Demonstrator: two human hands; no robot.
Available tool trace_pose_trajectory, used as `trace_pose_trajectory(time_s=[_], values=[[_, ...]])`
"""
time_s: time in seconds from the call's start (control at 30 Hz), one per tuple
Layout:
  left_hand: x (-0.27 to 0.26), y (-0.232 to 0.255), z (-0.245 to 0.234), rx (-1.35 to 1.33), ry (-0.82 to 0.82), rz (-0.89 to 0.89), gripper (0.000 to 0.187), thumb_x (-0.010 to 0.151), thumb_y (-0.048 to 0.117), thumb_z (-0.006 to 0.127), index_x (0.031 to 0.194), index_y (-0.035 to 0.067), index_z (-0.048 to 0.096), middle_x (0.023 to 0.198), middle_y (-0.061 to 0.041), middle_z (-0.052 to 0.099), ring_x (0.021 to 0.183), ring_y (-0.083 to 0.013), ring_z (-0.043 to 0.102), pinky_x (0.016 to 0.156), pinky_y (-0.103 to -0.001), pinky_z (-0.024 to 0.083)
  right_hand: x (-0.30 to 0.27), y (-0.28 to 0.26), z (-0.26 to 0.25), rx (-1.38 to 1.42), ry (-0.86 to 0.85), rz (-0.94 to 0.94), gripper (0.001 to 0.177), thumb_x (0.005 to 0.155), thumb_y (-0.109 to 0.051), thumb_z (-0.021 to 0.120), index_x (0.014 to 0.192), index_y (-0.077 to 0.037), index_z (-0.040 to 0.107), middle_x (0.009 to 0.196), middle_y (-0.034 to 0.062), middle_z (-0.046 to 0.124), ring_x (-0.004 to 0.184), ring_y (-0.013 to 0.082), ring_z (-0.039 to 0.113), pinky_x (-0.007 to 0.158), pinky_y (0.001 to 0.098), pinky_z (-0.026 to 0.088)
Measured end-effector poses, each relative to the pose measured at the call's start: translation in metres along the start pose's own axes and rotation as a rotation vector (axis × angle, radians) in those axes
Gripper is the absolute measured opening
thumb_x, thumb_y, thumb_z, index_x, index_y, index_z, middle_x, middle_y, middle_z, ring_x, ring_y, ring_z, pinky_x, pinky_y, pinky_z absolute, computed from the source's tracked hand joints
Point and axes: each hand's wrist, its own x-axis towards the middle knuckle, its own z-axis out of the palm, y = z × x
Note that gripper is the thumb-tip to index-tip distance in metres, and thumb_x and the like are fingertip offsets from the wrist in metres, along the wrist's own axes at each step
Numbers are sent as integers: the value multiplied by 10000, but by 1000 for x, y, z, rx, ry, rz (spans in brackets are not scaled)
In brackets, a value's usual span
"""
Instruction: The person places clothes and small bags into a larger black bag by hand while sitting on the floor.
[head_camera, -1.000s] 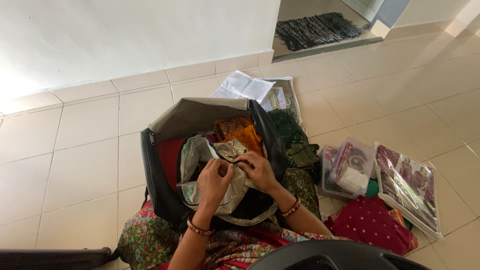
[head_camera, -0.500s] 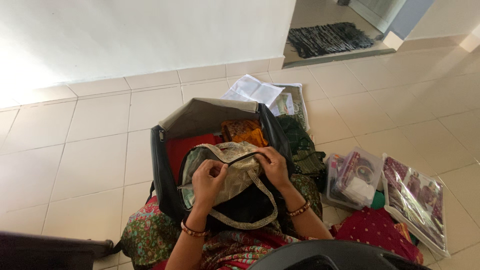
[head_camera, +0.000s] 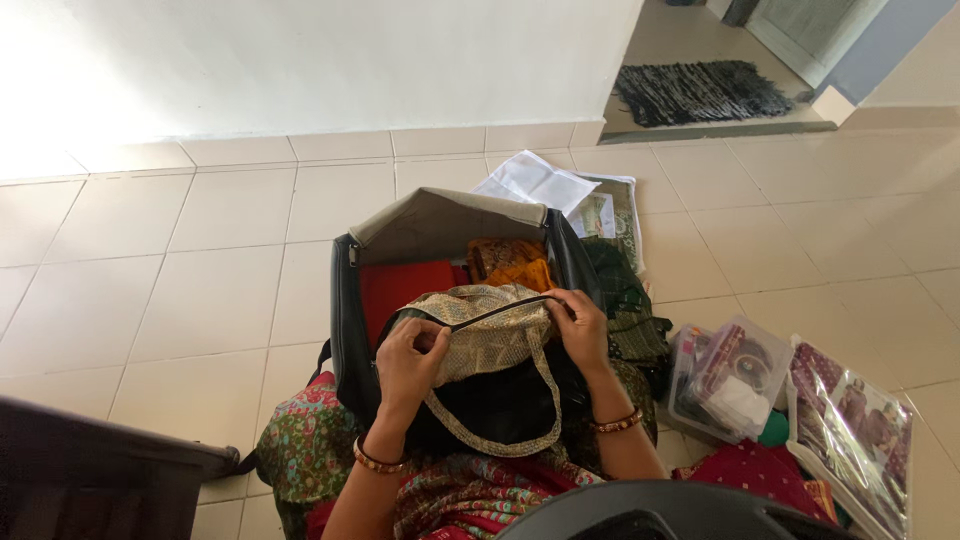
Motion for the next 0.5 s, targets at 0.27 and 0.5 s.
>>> trace_pose_trajectory(time_s=[0.27,0.5], values=[[13,23,14,148,-1,135,173,893,208,774,835,49,739,766,-30,694,623,-139,680,586,-287,551,12,-80,19,-50,-125,-636,247,955,-72,599,1188,-65,681,1150,52,665,1127,214,574,1063,416,394],[24,15,8,225,-7,175,158,853,203,776,787,63,747,696,-20,679,607,-156,633,762,-354,505,28,-92,31,-179,-278,-644,129,961,-231,711,1041,-132,736,963,17,667,984,240,570,945,421,411]])
